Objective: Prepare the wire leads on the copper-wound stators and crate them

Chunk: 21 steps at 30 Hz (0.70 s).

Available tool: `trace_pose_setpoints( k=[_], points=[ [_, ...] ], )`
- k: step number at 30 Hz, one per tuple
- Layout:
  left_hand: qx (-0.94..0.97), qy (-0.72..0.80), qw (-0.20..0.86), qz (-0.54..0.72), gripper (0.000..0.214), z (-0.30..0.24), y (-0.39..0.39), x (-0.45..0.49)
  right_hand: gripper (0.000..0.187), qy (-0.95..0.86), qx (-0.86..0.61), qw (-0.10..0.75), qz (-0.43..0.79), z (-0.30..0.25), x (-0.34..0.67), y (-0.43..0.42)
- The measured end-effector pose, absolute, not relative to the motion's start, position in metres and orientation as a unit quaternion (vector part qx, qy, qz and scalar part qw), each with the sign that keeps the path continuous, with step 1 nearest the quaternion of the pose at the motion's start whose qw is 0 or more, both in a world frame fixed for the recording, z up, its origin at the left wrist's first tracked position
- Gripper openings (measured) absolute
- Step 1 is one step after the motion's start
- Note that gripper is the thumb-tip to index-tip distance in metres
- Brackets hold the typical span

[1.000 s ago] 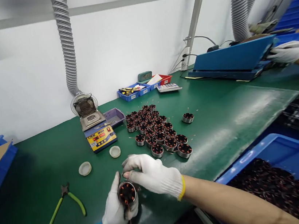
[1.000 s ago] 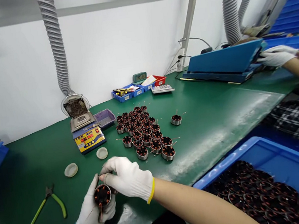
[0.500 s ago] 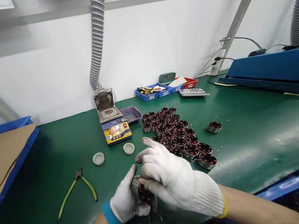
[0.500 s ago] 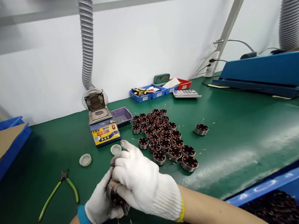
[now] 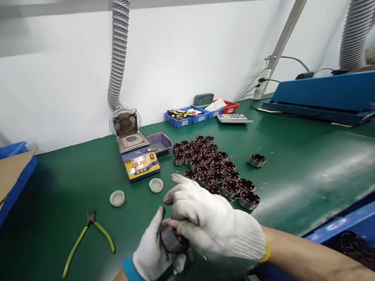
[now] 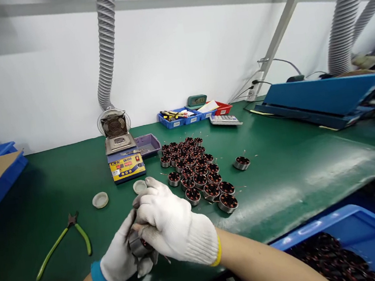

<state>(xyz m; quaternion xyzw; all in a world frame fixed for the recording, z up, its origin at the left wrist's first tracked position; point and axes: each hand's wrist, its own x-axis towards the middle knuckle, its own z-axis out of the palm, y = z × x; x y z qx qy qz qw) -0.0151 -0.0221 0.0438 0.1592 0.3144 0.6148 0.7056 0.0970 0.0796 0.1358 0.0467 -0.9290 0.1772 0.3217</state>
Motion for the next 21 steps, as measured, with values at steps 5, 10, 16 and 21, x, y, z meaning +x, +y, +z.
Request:
trace_pose_setpoints(
  k=[5, 10, 16, 21],
  points=[
    [0.157, 0.342, 0.649, 0.661, 0.036, 0.046, -0.026, -0.018, 0.020, -0.836, -0.107, 0.357, 0.403, 0.120, 0.106, 0.094],
    [0.146, 0.286, 0.634, 0.703, 0.032, 0.052, -0.028, -0.022, 0.023, -0.842, -0.214, 0.208, 0.450, 0.094, 0.126, 0.103],
    [0.134, 0.281, 0.648, 0.696, 0.032, 0.052, -0.032, -0.020, 0.023, -0.897, -0.031, 0.267, 0.352, 0.080, 0.128, 0.094],
    [0.119, 0.262, 0.671, 0.683, 0.032, 0.054, -0.031, -0.023, 0.014, -0.898, 0.072, 0.365, 0.237, 0.080, 0.121, 0.092]
  ],
)
